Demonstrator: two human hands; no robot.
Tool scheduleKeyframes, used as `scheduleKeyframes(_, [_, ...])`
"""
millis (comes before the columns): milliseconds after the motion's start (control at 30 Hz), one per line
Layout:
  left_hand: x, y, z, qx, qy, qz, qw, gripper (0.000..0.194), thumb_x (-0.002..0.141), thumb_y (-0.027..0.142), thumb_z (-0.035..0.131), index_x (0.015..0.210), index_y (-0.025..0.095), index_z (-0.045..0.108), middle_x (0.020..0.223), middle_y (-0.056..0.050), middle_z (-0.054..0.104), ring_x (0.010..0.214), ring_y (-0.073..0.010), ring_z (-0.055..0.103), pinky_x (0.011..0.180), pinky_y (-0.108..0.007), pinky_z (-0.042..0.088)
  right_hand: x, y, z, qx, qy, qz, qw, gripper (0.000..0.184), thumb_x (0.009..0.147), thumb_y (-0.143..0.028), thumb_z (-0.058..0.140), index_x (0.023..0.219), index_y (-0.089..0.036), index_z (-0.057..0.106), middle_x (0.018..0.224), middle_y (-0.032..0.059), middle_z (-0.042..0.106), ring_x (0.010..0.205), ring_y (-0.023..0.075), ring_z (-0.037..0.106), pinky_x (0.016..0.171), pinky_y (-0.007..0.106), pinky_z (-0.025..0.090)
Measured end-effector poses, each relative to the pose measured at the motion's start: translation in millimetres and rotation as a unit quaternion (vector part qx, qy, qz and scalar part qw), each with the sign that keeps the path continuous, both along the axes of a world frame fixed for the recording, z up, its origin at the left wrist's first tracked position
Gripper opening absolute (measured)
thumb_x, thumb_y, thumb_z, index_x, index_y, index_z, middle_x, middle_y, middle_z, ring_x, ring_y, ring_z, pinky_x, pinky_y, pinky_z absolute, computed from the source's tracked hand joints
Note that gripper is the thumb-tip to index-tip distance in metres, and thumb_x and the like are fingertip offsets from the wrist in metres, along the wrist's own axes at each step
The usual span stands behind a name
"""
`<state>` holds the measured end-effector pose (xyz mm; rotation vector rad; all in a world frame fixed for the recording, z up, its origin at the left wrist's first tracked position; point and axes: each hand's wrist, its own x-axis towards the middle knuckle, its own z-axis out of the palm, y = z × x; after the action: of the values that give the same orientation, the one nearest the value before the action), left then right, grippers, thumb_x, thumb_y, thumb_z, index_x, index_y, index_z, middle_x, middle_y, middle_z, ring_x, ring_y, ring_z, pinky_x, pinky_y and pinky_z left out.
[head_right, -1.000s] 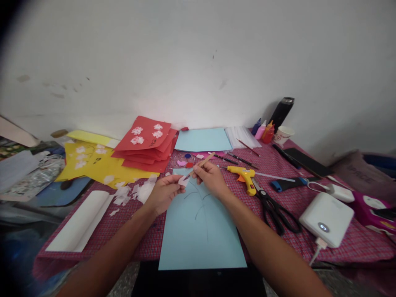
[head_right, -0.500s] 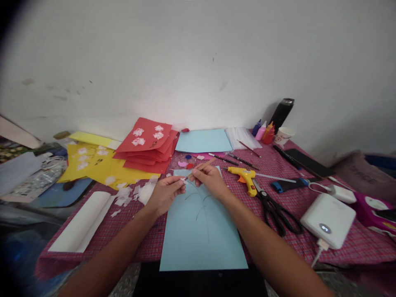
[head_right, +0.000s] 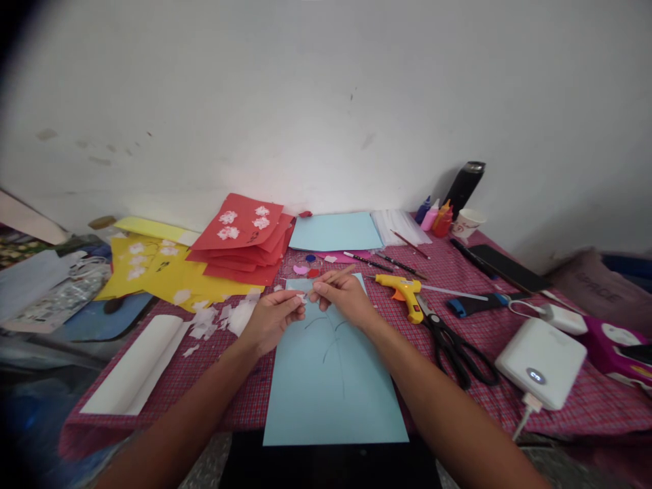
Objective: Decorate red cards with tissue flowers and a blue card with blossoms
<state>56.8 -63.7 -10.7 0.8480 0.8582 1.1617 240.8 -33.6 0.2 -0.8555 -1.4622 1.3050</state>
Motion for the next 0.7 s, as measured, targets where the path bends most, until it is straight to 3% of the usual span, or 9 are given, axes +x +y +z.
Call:
scheduleKeyframes(167, [2.1, -1.6, -0.4, -0.007, 0.023, -0.005, 1.000, 0.033, 0.065, 0.030, 0.085, 0.087, 0.010, 0.072, 0.075, -0.005, 0.068, 0.064, -0.0121, 0.062, 0.065, -0.029, 0.051, -1.4, 1.3, -3.6, 0.018, -0.036, -0.031, 0.999, 0.036, 0.086, -0.044, 0.066, 0.065, -0.015, 0.067, 0.065, 0.0028, 0.067, 0.047, 0.0092, 0.055, 0.048, 0.023, 0.045])
scheduleKeyframes(333, [1.8, -2.7, 0.5, -0.010, 0.016, -0.011, 1.000, 0.033, 0.066, 0.030, 0.084, 0.088, 0.010, 0.071, 0.075, -0.004, 0.068, 0.065, -0.0117, 0.062, 0.065, -0.029, 0.051, 3.3, 1.2, -3.8, -0.009, 0.065, 0.026, 0.998, 0.023, 0.080, -0.038, 0.075, 0.088, -0.017, 0.069, 0.069, -0.0003, 0.067, 0.051, 0.0102, 0.057, 0.049, 0.024, 0.047])
scheduleKeyframes(433, [0.5, -2.7, 0.6, -0.009, 0.010, -0.022, 1.000, 0.032, 0.067, 0.030, 0.084, 0.089, 0.010, 0.071, 0.077, -0.005, 0.068, 0.065, -0.0111, 0.062, 0.065, -0.028, 0.051, 6.9, 1.3, -2.0, -0.004, 0.060, 0.044, 0.997, 0.023, 0.079, -0.034, 0.076, 0.094, -0.018, 0.068, 0.070, -0.0002, 0.069, 0.052, 0.0107, 0.059, 0.051, 0.024, 0.048])
scheduleKeyframes(700, [1.6, -3.1, -1.1, 0.001, 0.029, -0.024, 0.999, 0.033, 0.066, 0.032, 0.083, 0.088, 0.010, 0.070, 0.077, -0.006, 0.068, 0.065, -0.0122, 0.062, 0.065, -0.030, 0.052, 3.0, 2.2, -2.6, 0.003, -0.006, -0.004, 1.000, 0.028, 0.084, -0.038, 0.070, 0.069, -0.016, 0.063, 0.064, 0.0011, 0.067, 0.050, 0.0096, 0.057, 0.050, 0.022, 0.045])
